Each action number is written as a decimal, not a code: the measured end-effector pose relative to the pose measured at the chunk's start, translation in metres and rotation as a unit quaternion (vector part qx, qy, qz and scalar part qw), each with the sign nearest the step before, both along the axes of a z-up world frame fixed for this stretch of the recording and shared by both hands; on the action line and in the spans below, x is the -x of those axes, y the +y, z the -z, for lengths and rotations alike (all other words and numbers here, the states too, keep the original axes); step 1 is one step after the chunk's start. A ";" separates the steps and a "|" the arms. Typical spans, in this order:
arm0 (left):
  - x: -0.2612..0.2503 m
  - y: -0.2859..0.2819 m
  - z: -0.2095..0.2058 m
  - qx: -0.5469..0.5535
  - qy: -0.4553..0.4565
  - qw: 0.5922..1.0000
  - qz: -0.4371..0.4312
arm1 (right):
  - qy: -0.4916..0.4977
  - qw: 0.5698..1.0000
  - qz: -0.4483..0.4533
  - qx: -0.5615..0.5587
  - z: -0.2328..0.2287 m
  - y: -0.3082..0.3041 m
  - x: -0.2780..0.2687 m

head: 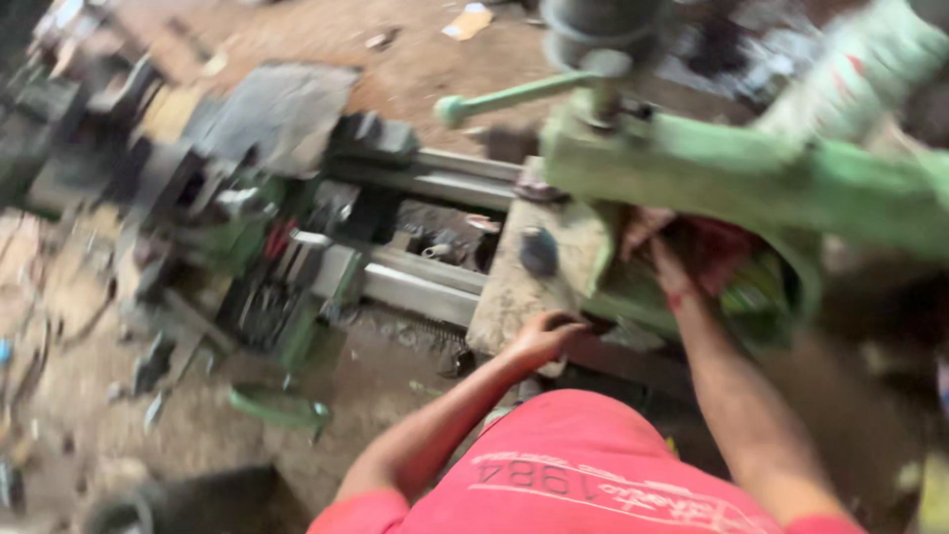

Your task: The person handles small metal components and a cylindrical part, then sits on the floor to work on a larger mechanical assembly. They use a thin metal rod to manipulate parts inside a cylindrical container and handle a small cylindrical object.

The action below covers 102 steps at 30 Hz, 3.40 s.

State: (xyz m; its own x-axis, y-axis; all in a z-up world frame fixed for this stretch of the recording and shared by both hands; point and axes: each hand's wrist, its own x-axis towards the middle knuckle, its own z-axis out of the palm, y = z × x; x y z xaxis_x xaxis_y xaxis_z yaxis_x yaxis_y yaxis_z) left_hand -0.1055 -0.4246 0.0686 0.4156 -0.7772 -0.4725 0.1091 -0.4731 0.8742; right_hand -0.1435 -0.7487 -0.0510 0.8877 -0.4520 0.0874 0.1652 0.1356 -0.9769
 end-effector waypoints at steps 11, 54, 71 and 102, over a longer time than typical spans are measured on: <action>-0.005 -0.164 0.013 0.173 -0.405 0.887 0.139 | 0.112 0.889 0.236 0.376 0.006 -0.017 0.062; -0.044 -0.175 0.045 0.002 -0.623 0.745 0.240 | 0.016 0.999 0.013 0.038 -0.028 -0.025 0.070; -0.055 -0.165 -0.008 0.145 -0.443 0.856 0.222 | -0.147 0.936 0.054 -0.315 -0.118 0.121 0.195; 0.140 0.182 0.017 0.345 0.187 0.831 -0.395 | 0.164 0.881 -0.339 -0.286 -0.139 0.325 0.158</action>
State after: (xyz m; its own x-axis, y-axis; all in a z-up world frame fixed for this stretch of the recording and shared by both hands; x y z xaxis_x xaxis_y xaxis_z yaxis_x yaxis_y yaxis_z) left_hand -0.2458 -0.2430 0.0512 0.8490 -0.4714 -0.2387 0.4724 0.4748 0.7426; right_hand -0.3017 -0.4238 0.0877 0.9061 0.3046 -0.2936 -0.4209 0.5804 -0.6971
